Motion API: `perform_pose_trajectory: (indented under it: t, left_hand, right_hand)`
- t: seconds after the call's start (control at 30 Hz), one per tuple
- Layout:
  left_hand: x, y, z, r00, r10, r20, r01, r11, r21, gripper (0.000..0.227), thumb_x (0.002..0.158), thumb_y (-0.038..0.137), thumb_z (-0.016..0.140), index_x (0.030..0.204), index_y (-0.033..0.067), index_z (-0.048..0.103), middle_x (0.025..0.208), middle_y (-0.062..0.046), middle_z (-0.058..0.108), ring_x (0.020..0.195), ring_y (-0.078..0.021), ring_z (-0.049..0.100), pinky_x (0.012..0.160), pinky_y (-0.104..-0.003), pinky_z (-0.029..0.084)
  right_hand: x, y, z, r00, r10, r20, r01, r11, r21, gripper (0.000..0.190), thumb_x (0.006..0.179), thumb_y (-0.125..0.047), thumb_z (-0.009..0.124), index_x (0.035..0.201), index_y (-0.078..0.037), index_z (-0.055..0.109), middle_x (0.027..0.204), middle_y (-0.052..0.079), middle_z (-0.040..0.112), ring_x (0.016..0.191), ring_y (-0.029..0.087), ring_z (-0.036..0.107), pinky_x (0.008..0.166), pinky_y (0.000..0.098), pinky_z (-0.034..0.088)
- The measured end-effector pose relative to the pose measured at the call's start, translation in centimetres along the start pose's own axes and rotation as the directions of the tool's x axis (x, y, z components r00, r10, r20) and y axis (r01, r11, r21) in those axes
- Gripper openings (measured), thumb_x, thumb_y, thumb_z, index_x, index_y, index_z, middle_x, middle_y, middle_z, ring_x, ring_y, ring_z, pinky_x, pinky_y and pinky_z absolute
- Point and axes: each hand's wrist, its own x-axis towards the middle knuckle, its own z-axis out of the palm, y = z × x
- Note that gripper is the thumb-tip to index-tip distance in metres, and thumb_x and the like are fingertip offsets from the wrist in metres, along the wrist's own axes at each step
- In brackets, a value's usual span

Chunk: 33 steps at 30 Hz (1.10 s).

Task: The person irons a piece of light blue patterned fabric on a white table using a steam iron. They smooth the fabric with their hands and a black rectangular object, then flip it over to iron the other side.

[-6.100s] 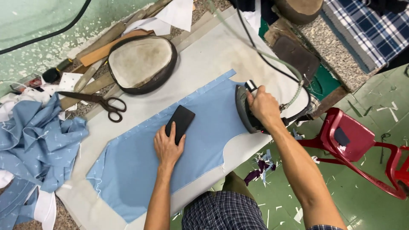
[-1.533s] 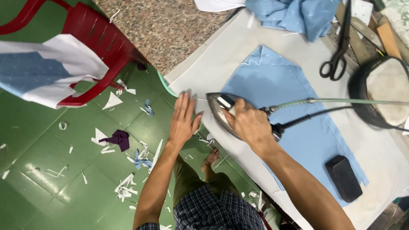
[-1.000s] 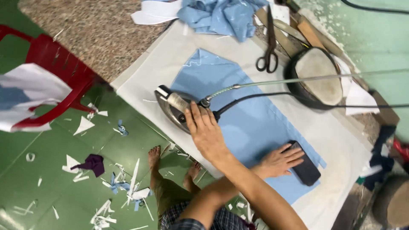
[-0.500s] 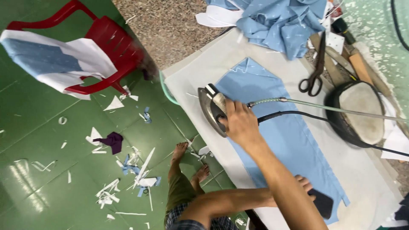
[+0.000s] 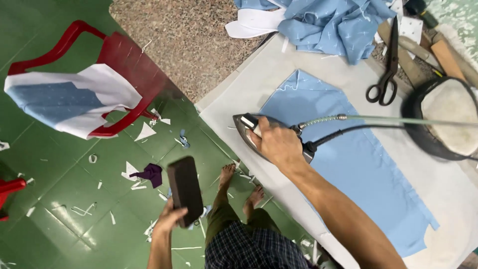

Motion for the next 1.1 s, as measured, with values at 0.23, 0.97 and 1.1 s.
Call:
perform_pose_trajectory:
  t: [0.23, 0.97, 1.1]
  left_hand:
    - [-3.9, 21.3, 13.2, 0.740, 0.632, 0.228, -0.616, 0.501, 0.608, 0.069, 0.103, 0.050, 0.047, 0.156, 0.0072, 0.040, 0.154, -0.033, 0.040, 0.144, -0.0491, 0.034, 0.121, -0.055, 0.026]
    - [-11.6, -16.7, 37.9, -0.023, 0.955, 0.295, -0.664, -0.235, 0.710, 0.027, 0.080, 0.030, 0.084, 0.082, 0.0088, 0.068, 0.090, -0.009, 0.063, 0.080, -0.0279, 0.061, 0.072, -0.042, 0.048]
    - [-12.8, -21.1, 41.6, 0.130, 0.929, 0.347, -0.640, -0.188, 0.745, 0.060, 0.075, 0.038, 0.086, 0.115, -0.0022, 0.066, 0.111, -0.016, 0.055, 0.089, -0.0314, 0.058, 0.071, -0.042, 0.048]
  right_hand:
    - [1.6, 0.0, -4.1, 0.986, -0.043, 0.158, 0.023, 0.992, 0.123, 0.050, 0.100, -0.057, 0.043, 0.111, -0.010, 0.054, 0.074, 0.016, 0.070, 0.067, 0.037, 0.075, 0.063, 0.0481, 0.061]
    - [-19.1, 10.0, -3.4, 0.939, -0.258, 0.226, 0.169, 0.921, 0.350, 0.046, 0.098, -0.044, 0.050, 0.123, -0.005, 0.050, 0.096, 0.024, 0.070, 0.084, 0.046, 0.073, 0.074, 0.0565, 0.060]
    - [-19.2, 9.3, -3.5, 0.957, -0.170, 0.236, 0.081, 0.935, 0.345, 0.044, 0.101, -0.048, 0.051, 0.106, -0.005, 0.054, 0.085, 0.026, 0.072, 0.080, 0.046, 0.074, 0.069, 0.0529, 0.061]
